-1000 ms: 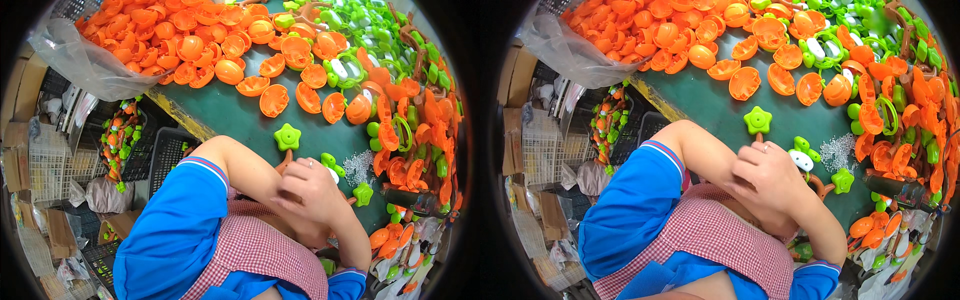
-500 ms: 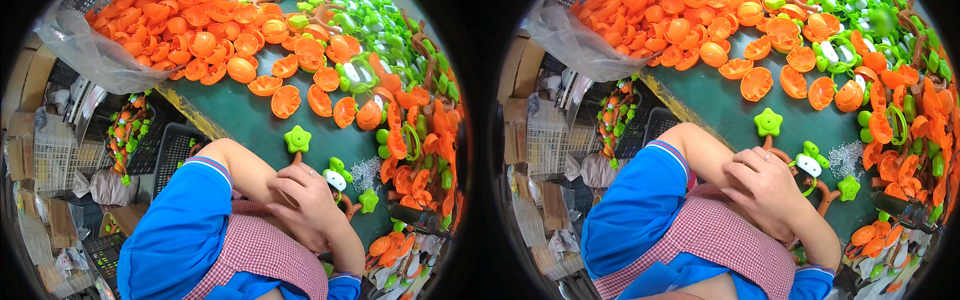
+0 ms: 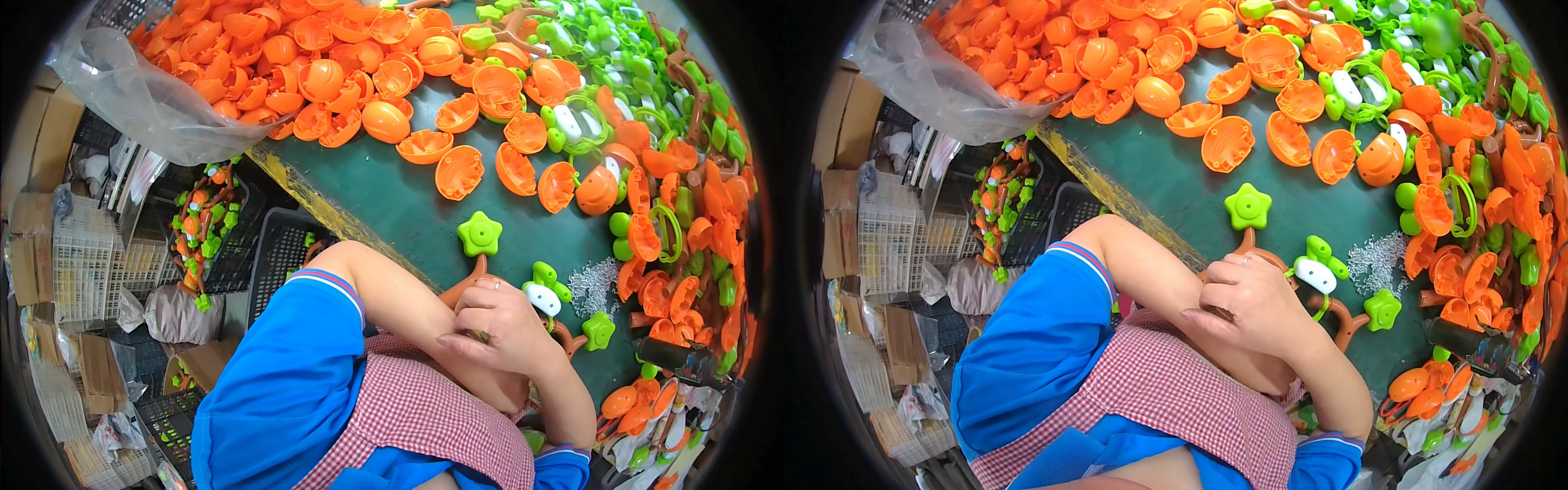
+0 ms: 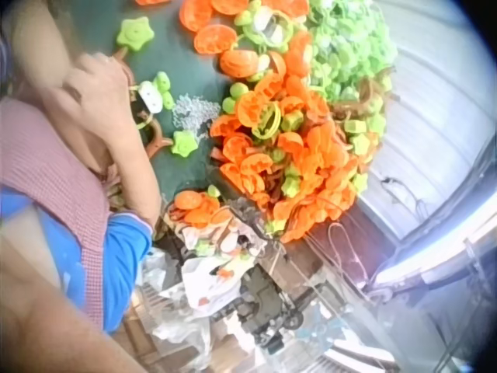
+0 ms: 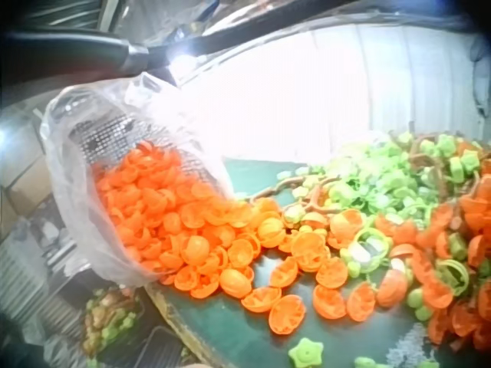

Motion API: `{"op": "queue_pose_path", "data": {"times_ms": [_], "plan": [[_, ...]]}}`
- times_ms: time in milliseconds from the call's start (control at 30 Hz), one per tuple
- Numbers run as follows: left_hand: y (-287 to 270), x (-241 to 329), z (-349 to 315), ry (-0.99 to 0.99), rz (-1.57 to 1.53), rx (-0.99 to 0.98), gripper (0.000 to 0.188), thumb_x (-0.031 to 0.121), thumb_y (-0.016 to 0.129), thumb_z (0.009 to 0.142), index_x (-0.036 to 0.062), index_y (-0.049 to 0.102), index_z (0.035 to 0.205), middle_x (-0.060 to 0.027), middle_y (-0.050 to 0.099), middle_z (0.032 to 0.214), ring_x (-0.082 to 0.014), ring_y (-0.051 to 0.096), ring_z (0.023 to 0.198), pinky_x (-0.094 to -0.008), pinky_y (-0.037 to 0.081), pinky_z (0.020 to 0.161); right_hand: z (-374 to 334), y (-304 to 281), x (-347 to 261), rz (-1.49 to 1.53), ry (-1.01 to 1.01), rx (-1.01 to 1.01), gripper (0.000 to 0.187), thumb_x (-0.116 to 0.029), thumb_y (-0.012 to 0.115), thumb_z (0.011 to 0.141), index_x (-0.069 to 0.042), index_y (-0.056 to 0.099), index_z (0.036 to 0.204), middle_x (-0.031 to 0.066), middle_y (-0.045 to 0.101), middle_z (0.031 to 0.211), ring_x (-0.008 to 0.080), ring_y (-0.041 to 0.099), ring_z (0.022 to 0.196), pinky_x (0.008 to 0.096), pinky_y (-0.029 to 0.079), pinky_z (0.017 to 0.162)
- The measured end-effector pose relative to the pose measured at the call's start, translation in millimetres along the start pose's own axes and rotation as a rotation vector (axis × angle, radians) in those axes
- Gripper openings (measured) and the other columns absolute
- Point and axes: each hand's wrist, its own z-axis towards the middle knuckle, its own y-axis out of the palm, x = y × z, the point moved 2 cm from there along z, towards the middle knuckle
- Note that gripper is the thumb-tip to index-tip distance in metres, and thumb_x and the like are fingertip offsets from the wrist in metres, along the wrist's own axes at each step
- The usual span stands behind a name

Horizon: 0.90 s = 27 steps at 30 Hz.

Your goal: The person assembles small plastic toys by joining orange and green halves, inserting screws, and tightening them with a power drill. The person repeatedly picks parts from piles on the table, aligns them, and secures them before placing the finished units aside.

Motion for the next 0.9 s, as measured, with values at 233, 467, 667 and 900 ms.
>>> {"op": "queue_pose_path", "data": {"times_ms": [233,467,667,900], "plan": [[5,1,2,-0.004,0.033,-0.030,0.021,0.019,0.060,0.085,0.0038,0.068,0.097,-0.0141,0.068,0.087,-0.0272,0.067,0.080,-0.0400,0.052,0.067,13,2,-9,0.031,0.061,0.108,0.023,-0.028,0.076,0.076,-0.007,0.065,0.077,0.0070,0.058,0.078,0.0250,0.059,0.074,0.0365,0.047,0.065],[10,1,2,0.000,0.056,-0.050,0.022,0.020,0.061,0.085,0.0038,0.068,0.097,-0.0144,0.068,0.087,-0.0275,0.067,0.080,-0.0402,0.052,0.067,10,0,-9,0.047,0.104,0.134,0.024,-0.029,0.074,0.078,-0.006,0.067,0.079,0.0078,0.059,0.079,0.0267,0.060,0.075,0.0383,0.049,0.068],[10,1,5,0.018,0.076,-0.064,0.022,0.020,0.061,0.084,0.0038,0.068,0.098,-0.0147,0.068,0.087,-0.0277,0.067,0.080,-0.0404,0.052,0.067,-4,1,5,0.108,0.127,0.041,0.025,-0.029,0.074,0.078,-0.005,0.068,0.084,0.0092,0.061,0.083,0.0278,0.061,0.078,0.0381,0.049,0.070],[13,2,2,-0.004,0.076,-0.051,0.023,0.021,0.062,0.083,0.0039,0.068,0.098,-0.0149,0.068,0.088,-0.0280,0.067,0.080,-0.0406,0.052,0.067,14,3,-5,0.174,0.150,0.062,0.025,-0.029,0.072,0.080,-0.003,0.069,0.080,0.0096,0.061,0.081,0.0284,0.061,0.075,0.0383,0.050,0.069]]}}
